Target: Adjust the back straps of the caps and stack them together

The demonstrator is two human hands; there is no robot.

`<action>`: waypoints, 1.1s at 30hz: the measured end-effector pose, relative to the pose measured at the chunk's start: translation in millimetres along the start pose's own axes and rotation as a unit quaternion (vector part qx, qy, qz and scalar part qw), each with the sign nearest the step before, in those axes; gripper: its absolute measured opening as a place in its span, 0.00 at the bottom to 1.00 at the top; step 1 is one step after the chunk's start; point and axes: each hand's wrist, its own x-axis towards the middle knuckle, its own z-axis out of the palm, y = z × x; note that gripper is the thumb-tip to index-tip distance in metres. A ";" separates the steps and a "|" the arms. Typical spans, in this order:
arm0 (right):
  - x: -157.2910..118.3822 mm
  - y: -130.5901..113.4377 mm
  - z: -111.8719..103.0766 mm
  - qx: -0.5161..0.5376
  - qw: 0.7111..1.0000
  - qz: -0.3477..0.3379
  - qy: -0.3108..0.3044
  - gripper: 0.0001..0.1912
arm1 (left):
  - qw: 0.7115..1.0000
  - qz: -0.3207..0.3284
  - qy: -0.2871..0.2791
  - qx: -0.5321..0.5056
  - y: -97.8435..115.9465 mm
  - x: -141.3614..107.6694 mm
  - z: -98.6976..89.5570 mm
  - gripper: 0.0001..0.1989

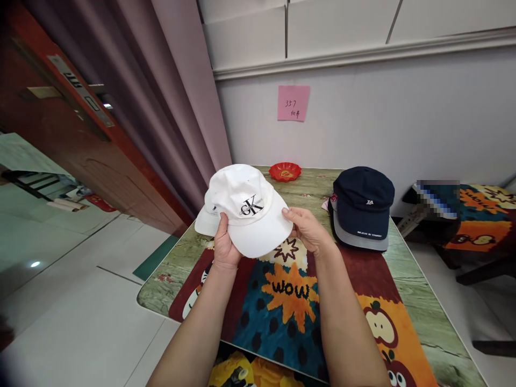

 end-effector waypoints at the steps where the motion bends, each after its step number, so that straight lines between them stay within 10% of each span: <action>1: -1.1 -0.8 1.3 -0.007 1.000 0.008 -0.016 0.21 | 1.000 0.016 0.003 0.012 2.4 0.2 1.1 0.24; 8: 7.4 4.2 9.6 0.065 0.998 0.006 -0.018 0.20 | 0.997 0.033 -0.050 0.038 9.9 -1.9 9.3 0.31; 14: 8.5 -8.1 -5.3 0.127 0.974 -0.146 0.116 0.20 | 0.993 -0.060 -0.073 0.064 -1.4 2.4 1.6 0.28; 21: -6.3 -30.1 -88.8 0.136 0.843 -0.387 0.348 0.20 | 0.969 -0.160 -0.041 0.186 -23.8 8.9 -26.3 0.12; 27: -8.5 -0.3 -169.9 0.111 0.747 -0.272 0.597 0.14 | 0.950 -0.175 -0.012 0.257 -38.6 10.1 -40.7 0.09; 33: -6.8 4.2 -182.9 0.105 0.745 -0.278 0.597 0.13 | 0.948 -0.164 0.023 0.272 -47.1 16.3 -57.1 0.09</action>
